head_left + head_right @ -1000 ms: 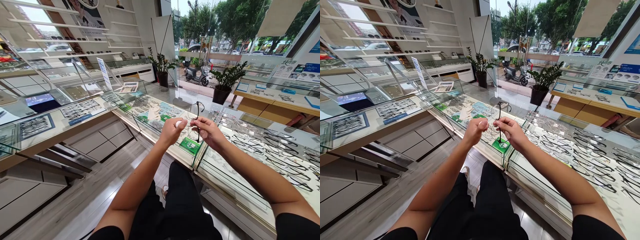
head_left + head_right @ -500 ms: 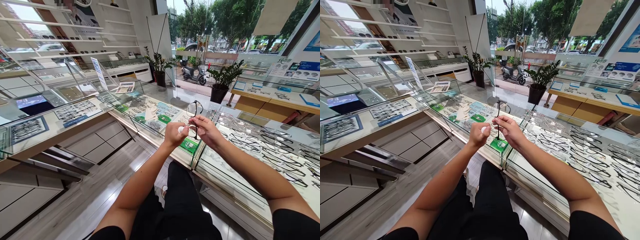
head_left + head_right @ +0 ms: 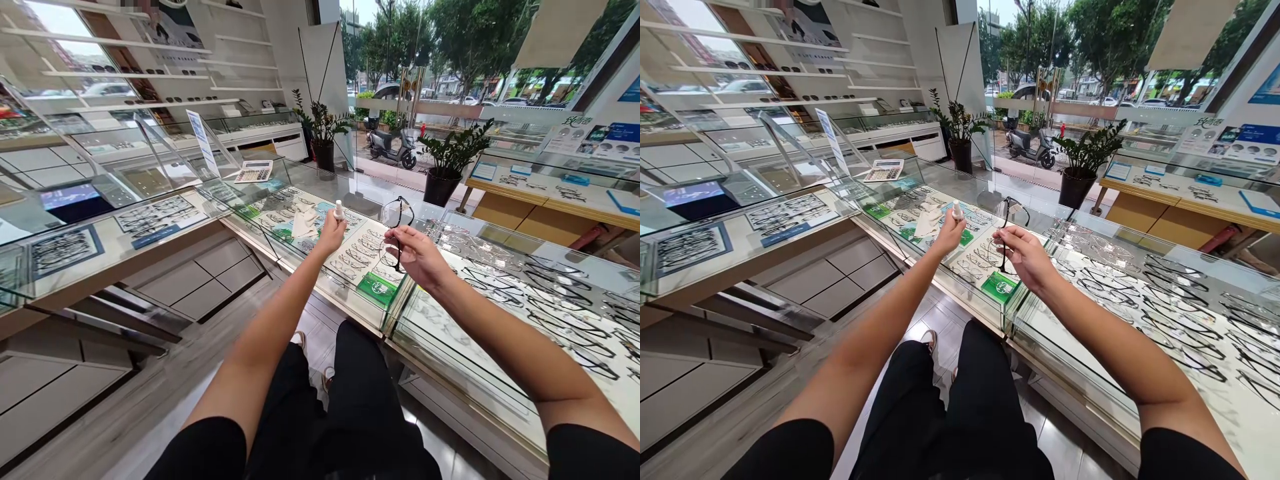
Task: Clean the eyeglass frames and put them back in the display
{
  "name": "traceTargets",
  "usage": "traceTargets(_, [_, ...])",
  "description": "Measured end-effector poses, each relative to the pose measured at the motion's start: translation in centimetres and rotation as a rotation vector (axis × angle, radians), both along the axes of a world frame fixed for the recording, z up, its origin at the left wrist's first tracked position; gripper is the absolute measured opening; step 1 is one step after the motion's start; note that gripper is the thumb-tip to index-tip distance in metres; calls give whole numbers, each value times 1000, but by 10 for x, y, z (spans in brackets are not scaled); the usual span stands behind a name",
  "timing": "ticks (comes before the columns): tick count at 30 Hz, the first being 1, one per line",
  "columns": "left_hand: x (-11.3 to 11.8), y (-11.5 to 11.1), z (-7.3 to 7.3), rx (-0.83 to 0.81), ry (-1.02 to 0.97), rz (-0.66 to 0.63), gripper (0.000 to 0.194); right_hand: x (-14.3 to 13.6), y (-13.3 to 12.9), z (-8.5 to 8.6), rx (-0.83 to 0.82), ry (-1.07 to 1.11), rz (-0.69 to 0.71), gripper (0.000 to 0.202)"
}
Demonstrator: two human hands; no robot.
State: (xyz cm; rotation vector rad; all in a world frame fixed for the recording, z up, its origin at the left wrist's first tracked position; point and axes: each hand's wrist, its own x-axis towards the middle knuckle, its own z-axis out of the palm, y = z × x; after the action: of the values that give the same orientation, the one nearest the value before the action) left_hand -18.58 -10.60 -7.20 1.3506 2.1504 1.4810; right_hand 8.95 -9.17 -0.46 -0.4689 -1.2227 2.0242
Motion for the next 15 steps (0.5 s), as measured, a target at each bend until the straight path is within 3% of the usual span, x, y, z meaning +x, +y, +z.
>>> traceTargets(6, [-24,23,-16,-63,2,15,20,-1,0,-2,12,-4,5,41])
traceTargets(11, [-29,31,-31,-86,-6,10,27,0,0,2,16,-6,4,42])
traceTargets(15, [-26,29,-34,-86,-3,-11,30,1,-1,5,17,-14,13,41])
